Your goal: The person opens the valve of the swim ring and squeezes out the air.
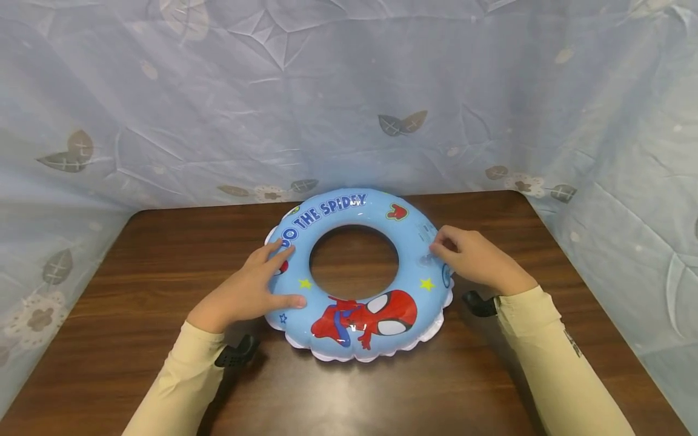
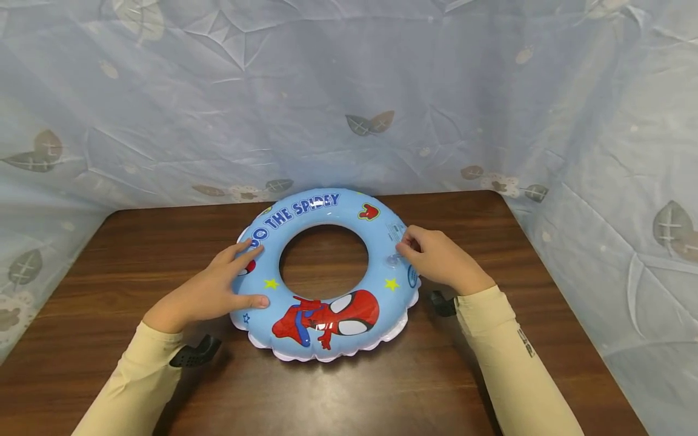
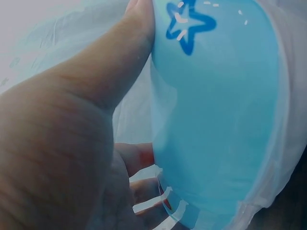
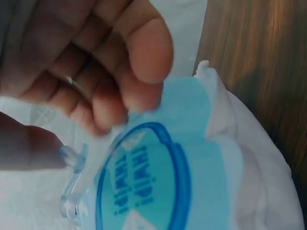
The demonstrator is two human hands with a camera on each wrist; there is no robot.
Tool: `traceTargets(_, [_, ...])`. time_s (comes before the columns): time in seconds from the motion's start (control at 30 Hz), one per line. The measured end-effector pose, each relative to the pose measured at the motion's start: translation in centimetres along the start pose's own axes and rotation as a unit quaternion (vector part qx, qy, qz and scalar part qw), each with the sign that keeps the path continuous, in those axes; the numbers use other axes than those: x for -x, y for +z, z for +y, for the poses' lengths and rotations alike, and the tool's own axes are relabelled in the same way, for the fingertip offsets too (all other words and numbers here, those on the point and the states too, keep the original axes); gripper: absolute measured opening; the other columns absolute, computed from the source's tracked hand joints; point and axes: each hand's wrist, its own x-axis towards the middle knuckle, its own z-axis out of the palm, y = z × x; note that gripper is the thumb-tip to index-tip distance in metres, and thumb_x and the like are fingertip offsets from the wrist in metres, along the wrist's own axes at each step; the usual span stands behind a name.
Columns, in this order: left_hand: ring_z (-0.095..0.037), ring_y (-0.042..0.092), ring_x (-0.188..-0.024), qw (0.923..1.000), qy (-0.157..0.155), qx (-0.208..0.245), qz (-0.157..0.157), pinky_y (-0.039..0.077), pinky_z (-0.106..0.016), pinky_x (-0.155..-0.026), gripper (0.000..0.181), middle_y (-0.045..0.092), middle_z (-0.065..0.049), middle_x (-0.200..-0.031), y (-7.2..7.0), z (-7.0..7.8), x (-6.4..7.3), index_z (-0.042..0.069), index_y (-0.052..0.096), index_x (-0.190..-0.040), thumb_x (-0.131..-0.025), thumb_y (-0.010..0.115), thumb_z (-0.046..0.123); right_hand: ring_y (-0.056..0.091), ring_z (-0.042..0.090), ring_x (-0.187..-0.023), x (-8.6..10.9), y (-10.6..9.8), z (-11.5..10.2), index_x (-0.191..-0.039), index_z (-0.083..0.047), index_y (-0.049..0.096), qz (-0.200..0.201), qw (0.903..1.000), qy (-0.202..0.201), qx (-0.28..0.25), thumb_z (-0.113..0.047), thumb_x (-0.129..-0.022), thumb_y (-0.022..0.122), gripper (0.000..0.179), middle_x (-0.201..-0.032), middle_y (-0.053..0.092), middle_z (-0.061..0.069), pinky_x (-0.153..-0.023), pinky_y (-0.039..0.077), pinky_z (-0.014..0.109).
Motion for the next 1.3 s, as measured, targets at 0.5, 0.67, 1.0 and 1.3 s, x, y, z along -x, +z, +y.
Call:
traceTargets(0.5, [-0.044,0.015,-0.153,0.9999,0.005,-0.01,0.008,0.046,-0.066,-0.104,0.115,0.013,-0.016,-0.17,0.0,0.3,0.1,0.015,0.029,-0.165,-0.077,0.075,0.074,0.042,0.039,-0.131,1.3,-0.1,-0.1,-0.157,0.006,0.017,-0.138,0.9861,0.042,-0.083,-0.047,-0.084,0.084,0.113,-0.15,0.033,0.025,-0.107,0.047,0.057])
traceTargets(0.67, [-0.045,0.016,-0.153,0.9999,-0.001,-0.013,0.01,0.049,-0.065,-0.101,0.115,0.014,-0.016,-0.17,-0.1,0.4,0.2,0.015,0.029,-0.164,-0.077,0.076,0.074,0.041,0.041,-0.133,1.2,0.2,-0.1,-0.157,0.007,0.016,-0.132,0.9862,0.051,-0.087,-0.046,-0.083,0.086,0.115,-0.153,0.032,0.026,-0.109,0.045,0.059])
traceTargets(1.0, [-0.046,0.016,-0.152,0.9998,-0.01,-0.016,0.006,0.049,-0.065,-0.1,0.116,0.015,-0.02,-0.169,0.5,0.3,0.1,0.014,0.027,-0.165,-0.078,0.073,0.075,0.043,0.039,-0.138,0.5,0.6,0.6,-0.159,0.003,0.014,-0.117,0.9903,0.035,-0.066,-0.052,-0.086,0.081,0.114,-0.156,0.034,0.026,-0.114,0.039,0.06])
traceTargets(1.3, [-0.048,0.016,-0.153,0.9995,-0.011,-0.027,0.015,0.042,-0.07,-0.106,0.116,0.016,-0.023,-0.169,0.6,0.8,0.2,0.009,0.026,-0.164,-0.08,0.07,0.076,0.039,0.043,-0.142,-0.2,0.9,1.0,-0.161,0.004,0.021,-0.078,0.9964,0.016,-0.029,-0.052,-0.085,0.081,0.112,-0.159,0.034,0.028,-0.114,0.037,0.063])
